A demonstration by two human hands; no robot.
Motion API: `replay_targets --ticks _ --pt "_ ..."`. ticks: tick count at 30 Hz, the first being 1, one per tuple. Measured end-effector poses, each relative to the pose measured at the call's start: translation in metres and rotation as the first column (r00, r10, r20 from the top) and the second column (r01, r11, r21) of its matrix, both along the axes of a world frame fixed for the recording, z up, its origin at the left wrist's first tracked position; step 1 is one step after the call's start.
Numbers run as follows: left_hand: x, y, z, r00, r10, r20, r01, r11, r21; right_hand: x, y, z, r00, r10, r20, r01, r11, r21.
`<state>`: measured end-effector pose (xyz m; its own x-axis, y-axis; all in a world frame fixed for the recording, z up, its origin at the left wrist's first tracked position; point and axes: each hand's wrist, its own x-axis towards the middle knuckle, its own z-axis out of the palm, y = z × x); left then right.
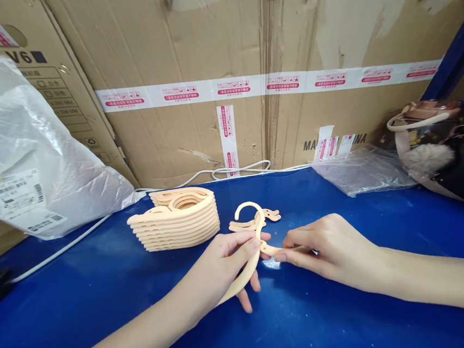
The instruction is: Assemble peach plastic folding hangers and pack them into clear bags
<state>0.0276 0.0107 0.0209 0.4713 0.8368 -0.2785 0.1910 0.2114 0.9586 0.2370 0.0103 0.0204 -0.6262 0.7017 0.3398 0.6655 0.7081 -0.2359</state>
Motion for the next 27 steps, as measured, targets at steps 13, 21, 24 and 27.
replay_targets --ticks 13,21,24,27 --pt "0.000 -0.020 -0.008 0.695 0.198 -0.691 0.370 0.726 0.580 0.005 0.017 0.002 0.991 0.117 0.063 -0.121 0.991 0.050" --pt "0.000 -0.023 -0.010 0.624 0.316 -0.715 0.446 0.607 0.658 0.007 0.012 -0.004 0.995 0.092 -0.035 -0.072 0.923 0.378" --pt "-0.002 -0.024 -0.016 0.674 0.319 -0.667 0.488 0.486 0.725 0.004 0.006 -0.005 0.991 0.133 -0.022 -0.123 0.957 0.262" --pt "-0.002 -0.026 -0.022 0.750 0.310 -0.584 0.514 0.282 0.810 0.000 0.003 -0.002 0.992 0.105 -0.075 -0.092 0.982 0.164"
